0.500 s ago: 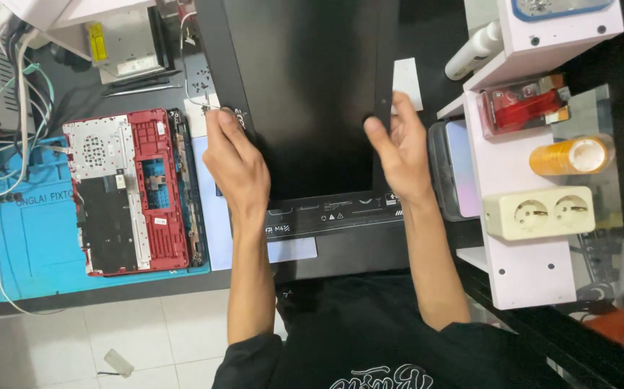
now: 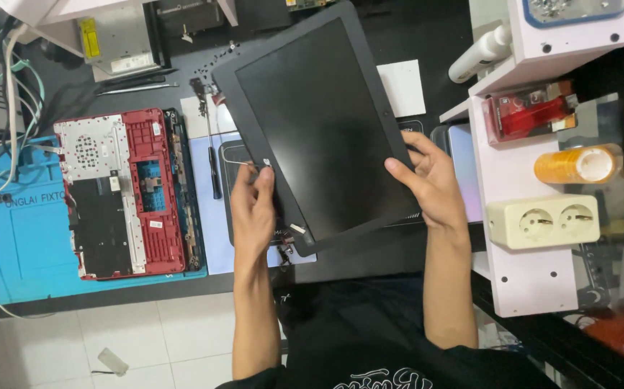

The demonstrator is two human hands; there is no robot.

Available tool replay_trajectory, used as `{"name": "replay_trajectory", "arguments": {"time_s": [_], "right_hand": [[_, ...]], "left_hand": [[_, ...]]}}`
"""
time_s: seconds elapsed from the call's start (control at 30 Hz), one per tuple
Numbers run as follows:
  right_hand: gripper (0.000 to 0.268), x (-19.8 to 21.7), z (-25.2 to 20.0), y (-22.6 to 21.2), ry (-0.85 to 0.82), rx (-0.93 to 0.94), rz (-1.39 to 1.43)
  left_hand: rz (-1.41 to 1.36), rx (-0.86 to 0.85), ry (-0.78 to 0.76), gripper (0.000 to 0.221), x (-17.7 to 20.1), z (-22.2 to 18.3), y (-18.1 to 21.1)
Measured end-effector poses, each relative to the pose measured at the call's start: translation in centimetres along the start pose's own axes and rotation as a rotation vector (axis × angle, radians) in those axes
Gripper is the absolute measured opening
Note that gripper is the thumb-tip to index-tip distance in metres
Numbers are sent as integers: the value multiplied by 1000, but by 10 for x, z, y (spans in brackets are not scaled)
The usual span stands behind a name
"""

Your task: The person uses a screwdriver to unscrew components from a red Acer laptop with the screen removed, then lifts and repositions the display assembly, flips the laptop over, and removes the bottom cover to unscrew internal parts by hand and with the screwdriver.

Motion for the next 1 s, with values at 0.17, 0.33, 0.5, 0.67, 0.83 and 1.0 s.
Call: {"name": "replay_trajectory", "arguments": {"time_s": [0.17, 0.33, 0.5, 0.67, 0.83, 1.0], "right_hand": [[35, -24, -2, 21, 43, 56, 417], [26, 29, 21, 103, 75, 223, 560], [26, 64, 2, 59, 405, 224, 256], [22, 62, 4, 57, 337, 138, 17], [19, 52, 21, 66, 278, 69, 20], [29, 35, 38, 21, 291, 197, 38]], "left_hand": [[-288, -120, 182, 19, 3, -7, 13], [-462, -82, 206, 17, 28, -27, -18], [-517, -46, 187, 28, 96, -49, -25], [-417, 11, -15, 37, 113, -46, -3], [336, 163, -102, 39, 95, -46, -10], [414, -96, 116, 35, 61, -8, 34]]}}
Point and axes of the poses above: each hand's wrist, its own z-axis towards the middle knuckle, its own x-axis out of the back of the hand, y = z × x, the point moved 10 cm from there along z, towards the middle knuckle, and after that the axes turned 11 degrees about -x, right-handed, at the moved point
